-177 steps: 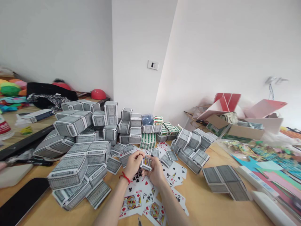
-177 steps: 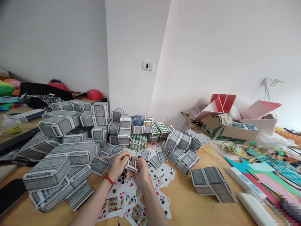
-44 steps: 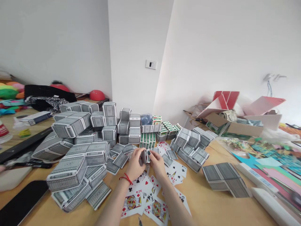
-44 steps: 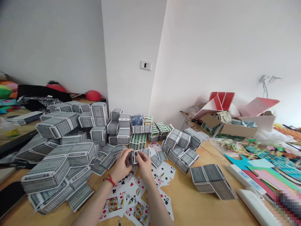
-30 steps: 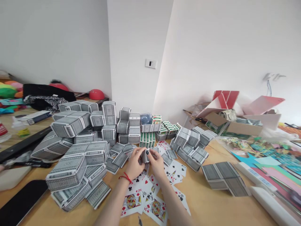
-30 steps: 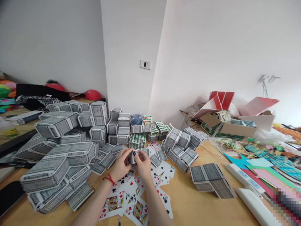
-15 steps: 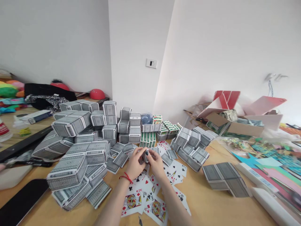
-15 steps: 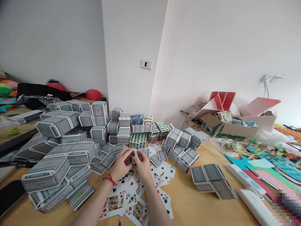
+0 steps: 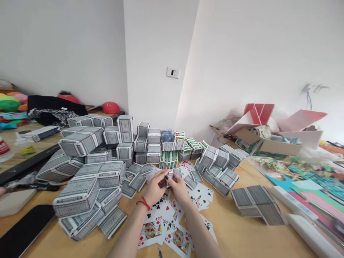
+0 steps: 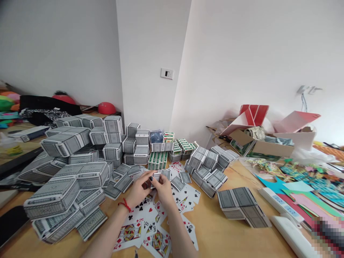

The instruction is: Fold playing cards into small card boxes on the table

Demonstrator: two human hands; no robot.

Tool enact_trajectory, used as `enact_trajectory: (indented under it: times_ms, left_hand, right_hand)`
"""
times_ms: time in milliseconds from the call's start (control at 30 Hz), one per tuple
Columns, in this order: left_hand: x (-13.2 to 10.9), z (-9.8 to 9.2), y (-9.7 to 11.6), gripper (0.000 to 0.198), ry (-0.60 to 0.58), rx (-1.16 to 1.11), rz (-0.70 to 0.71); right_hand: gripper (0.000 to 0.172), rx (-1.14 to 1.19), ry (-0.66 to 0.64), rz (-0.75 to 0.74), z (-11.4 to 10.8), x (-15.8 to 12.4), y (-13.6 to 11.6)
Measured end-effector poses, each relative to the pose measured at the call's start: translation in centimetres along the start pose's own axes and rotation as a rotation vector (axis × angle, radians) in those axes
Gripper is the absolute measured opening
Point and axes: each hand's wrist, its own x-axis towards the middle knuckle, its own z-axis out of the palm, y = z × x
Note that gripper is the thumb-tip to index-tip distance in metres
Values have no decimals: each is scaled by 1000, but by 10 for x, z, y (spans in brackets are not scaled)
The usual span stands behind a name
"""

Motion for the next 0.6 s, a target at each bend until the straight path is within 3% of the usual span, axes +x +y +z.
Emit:
enact_trajectory:
  times_ms: [267, 400, 500, 600]
  left_hand:
    - [0, 0, 6, 66, -4, -162, -33]
    - [1, -1, 9, 68, 14, -498, -274]
    - [4, -2, 8, 45, 135, -666, -498]
    - [6, -3, 8, 26, 141, -774, -644]
  right_hand:
    - [33, 43, 71, 29, -1, 2, 5]
    - [40, -23, 167, -39, -4, 3, 9]
    - [54, -94, 184, -117, -4, 3, 8]
    - [65, -167, 94, -160, -2, 0, 6]
